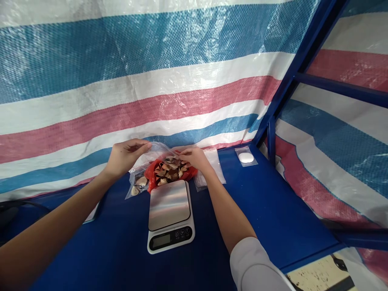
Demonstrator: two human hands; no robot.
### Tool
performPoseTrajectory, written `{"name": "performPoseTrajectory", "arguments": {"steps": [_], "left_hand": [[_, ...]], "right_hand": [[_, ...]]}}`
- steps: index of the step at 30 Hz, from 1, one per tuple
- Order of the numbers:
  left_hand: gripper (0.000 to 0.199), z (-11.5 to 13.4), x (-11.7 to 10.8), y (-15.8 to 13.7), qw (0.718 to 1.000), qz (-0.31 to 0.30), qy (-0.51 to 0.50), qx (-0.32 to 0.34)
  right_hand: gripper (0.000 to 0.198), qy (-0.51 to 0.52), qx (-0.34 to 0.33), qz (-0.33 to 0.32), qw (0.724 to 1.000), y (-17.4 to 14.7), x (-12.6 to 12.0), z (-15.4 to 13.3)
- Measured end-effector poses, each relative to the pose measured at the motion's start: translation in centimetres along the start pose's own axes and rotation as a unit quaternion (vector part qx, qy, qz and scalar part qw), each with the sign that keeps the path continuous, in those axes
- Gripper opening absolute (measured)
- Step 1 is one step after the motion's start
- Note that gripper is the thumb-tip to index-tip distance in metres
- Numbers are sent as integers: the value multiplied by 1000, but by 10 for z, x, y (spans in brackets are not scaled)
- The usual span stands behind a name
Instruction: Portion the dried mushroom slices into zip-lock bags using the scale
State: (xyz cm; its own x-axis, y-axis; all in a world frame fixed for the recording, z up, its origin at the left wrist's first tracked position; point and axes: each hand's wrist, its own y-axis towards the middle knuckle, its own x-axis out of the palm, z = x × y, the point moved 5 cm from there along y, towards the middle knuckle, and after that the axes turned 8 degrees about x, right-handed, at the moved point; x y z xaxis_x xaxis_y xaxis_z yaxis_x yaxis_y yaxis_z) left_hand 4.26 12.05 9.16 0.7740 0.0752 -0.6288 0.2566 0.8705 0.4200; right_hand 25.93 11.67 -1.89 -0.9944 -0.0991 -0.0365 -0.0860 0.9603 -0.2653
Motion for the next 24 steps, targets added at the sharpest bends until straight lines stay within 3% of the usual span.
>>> {"name": "performPoseTrajectory", "arguments": {"steps": [8, 15, 20, 24], "left_hand": [[44, -5, -12, -6, 1000, 21, -6, -18], [49, -15, -16, -10, 1000, -8, 26, -11], [52, -17, -12, -13, 999, -38, 33, -10], [50, -19, -15, -13, 999, -19, 27, -10]], "right_hand": [[11, 62, 15, -72, 995, -3, 10, 1], [6, -9, 16, -67, 998, -6, 22, 0], [8, 3, 12, -82, 997, -6, 26, 4], [10, 21, 15, -89, 996, -5, 26, 4]]}}
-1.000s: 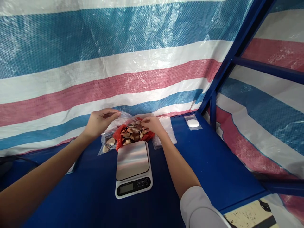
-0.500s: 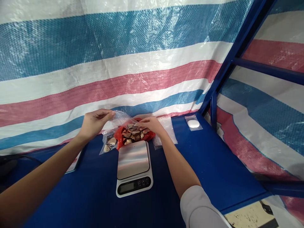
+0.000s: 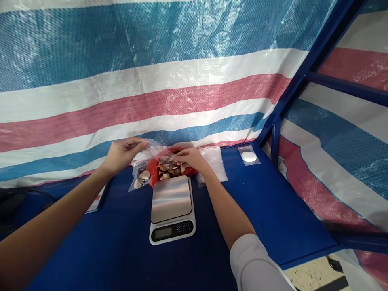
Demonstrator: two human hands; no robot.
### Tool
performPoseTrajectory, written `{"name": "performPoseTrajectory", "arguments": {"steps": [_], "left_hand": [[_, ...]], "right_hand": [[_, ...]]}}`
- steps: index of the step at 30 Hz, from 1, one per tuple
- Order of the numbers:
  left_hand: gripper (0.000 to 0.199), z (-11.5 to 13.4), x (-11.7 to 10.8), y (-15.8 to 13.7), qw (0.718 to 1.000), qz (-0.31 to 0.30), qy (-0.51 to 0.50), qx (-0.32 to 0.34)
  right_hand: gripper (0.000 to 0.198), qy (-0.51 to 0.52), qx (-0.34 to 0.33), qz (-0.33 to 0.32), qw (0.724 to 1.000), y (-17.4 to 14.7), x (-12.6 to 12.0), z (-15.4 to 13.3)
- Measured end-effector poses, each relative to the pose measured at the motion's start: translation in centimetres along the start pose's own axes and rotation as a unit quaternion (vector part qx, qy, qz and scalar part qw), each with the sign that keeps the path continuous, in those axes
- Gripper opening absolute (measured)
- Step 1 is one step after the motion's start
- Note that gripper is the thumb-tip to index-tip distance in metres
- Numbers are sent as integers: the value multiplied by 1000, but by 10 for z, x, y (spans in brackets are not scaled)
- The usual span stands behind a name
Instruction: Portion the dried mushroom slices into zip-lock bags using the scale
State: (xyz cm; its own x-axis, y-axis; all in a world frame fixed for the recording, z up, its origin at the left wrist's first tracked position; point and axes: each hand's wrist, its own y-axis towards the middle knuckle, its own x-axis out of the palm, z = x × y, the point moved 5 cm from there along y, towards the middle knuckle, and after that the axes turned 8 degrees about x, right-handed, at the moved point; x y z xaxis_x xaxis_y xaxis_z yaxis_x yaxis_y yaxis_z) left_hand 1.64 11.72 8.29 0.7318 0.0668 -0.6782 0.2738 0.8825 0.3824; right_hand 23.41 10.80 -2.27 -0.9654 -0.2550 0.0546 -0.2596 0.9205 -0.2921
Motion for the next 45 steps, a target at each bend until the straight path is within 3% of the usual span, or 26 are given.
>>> {"name": "performPoseTrajectory", "arguments": {"steps": [6, 12, 16, 21, 29, 36, 45], "left_hand": [[51, -3, -10, -2, 999, 32, -18, -4], [55, -3, -11, -5, 999, -31, -16, -6], [53, -7, -14, -8, 1000, 7, -21, -16], [50, -9, -6, -10, 1000, -12, -24, -13], [44, -21, -13, -12, 996, 32, -73, -42], [46, -17, -8, -14, 996, -1, -84, -38], [44, -7, -6, -7, 993, 10, -113, -12]], "right_hand": [[10, 13, -8, 13, 1000, 0, 5, -1], [12, 3, -10, 18, 1000, 5, 7, 6], [11, 14, -11, 21, 1000, 5, 11, 6], [10, 30, -9, 18, 999, 1, 20, 4], [13, 41, -4, 64, 997, 5, 4, 9], [14, 49, 6, 45, 998, 0, 13, 6], [13, 108, 14, 55, 993, 1, 21, 8]]}}
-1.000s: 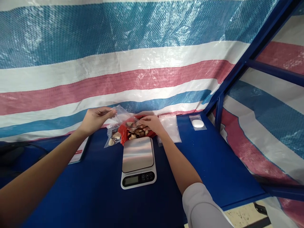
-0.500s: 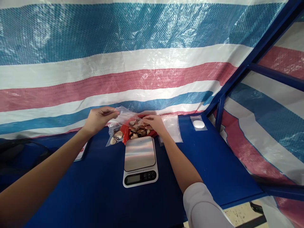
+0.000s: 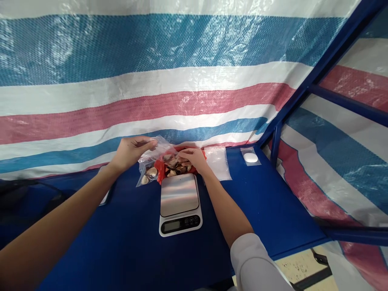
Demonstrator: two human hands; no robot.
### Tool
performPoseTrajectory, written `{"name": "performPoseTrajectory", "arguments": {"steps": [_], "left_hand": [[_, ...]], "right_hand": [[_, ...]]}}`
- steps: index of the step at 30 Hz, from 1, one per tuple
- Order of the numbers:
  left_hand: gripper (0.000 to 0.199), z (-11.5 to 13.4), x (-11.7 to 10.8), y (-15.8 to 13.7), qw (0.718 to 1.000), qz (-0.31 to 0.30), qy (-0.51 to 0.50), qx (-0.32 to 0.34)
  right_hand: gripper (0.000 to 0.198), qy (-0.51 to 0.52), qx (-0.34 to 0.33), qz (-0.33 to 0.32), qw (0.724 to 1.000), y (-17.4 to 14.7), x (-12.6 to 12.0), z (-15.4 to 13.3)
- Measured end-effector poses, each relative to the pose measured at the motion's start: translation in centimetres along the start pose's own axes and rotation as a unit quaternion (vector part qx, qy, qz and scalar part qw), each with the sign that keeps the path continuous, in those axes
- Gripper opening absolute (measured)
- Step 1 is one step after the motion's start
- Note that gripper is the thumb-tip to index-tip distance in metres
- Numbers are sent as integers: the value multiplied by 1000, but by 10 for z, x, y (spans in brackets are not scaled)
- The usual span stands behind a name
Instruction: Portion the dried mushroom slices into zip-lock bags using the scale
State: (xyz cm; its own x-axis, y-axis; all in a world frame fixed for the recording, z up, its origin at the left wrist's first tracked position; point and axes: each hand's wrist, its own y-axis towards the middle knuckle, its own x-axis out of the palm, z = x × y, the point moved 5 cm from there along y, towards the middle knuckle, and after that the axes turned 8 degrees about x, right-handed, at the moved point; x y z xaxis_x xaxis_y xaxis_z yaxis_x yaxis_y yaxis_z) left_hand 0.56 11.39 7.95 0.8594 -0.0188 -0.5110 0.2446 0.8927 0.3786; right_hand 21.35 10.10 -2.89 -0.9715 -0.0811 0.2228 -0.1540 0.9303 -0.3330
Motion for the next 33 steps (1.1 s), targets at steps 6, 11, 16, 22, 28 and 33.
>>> {"name": "performPoseTrajectory", "arguments": {"steps": [6, 11, 16, 22, 28, 33], "left_hand": [[47, -3, -10, -4, 1000, 11, -19, -8], [38, -8, -14, -10, 1000, 21, -6, -22], [29, -4, -14, -7, 1000, 30, 0, -9], [35, -13, -28, -11, 998, 51, -21, -30], [55, -13, -39, -31, 992, 5, -90, -92], [49, 1, -34, -51, 993, -23, -75, -89]], "right_hand": [[18, 40, 6, 17, 999, 3, -9, 9], [23, 49, -6, 6, 999, 4, -10, 16], [27, 14, -23, -9, 1000, 1, -5, 11], [23, 9, -24, 2, 1000, -4, -4, -3], [23, -18, -50, -4, 999, -16, -1, -23], [26, -64, -83, -21, 994, -40, 4, -35]]}}
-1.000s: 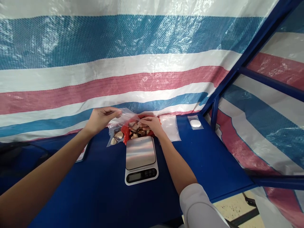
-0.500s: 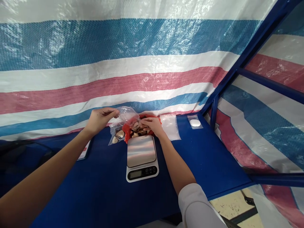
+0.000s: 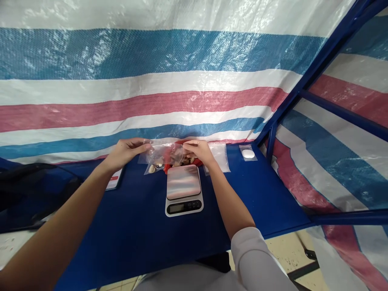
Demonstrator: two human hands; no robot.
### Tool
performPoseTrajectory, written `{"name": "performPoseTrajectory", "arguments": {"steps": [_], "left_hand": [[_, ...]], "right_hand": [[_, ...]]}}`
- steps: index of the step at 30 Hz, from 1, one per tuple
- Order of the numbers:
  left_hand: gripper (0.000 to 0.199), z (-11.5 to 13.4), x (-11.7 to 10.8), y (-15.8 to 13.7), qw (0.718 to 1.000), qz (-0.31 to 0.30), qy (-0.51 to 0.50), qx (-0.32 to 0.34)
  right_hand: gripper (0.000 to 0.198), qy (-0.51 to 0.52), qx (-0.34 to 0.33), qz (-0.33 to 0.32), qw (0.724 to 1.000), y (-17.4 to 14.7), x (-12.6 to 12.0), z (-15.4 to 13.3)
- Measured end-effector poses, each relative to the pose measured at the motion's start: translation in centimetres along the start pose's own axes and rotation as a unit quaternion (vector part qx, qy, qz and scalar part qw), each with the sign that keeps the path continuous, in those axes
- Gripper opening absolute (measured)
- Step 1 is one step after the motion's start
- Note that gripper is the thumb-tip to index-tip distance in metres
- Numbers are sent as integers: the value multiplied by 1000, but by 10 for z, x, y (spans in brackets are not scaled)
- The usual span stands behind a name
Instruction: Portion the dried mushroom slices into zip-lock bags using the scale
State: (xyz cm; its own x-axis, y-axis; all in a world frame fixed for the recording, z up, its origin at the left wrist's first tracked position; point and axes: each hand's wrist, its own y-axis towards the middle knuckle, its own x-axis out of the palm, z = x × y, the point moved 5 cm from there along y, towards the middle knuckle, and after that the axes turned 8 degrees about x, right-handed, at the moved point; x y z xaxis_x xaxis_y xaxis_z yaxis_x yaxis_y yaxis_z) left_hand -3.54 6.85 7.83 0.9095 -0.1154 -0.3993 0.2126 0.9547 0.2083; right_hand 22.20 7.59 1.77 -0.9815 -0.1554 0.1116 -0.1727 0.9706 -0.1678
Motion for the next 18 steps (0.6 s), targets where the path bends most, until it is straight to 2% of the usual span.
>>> {"name": "performPoseTrajectory", "arguments": {"steps": [3, 5, 10, 13, 18], "left_hand": [[39, -2, 12, -11, 1000, 15, -14, 18], [35, -9, 23, -18, 997, 50, -53, 24], [32, -35, 57, -34, 968, 164, -187, 38], [32, -48, 77, -42, 953, 202, -223, 34], [32, -65, 96, -51, 939, 221, -264, 11]], "right_hand": [[31, -24, -25, -11, 999, -14, 2, -3], [35, -17, -39, 8, 999, -21, -1, 2], [44, 37, -51, 87, 994, -36, -13, 35], [46, 38, -52, 122, 991, -42, -18, 53], [41, 19, -83, 132, 988, -46, -21, 64]]}}
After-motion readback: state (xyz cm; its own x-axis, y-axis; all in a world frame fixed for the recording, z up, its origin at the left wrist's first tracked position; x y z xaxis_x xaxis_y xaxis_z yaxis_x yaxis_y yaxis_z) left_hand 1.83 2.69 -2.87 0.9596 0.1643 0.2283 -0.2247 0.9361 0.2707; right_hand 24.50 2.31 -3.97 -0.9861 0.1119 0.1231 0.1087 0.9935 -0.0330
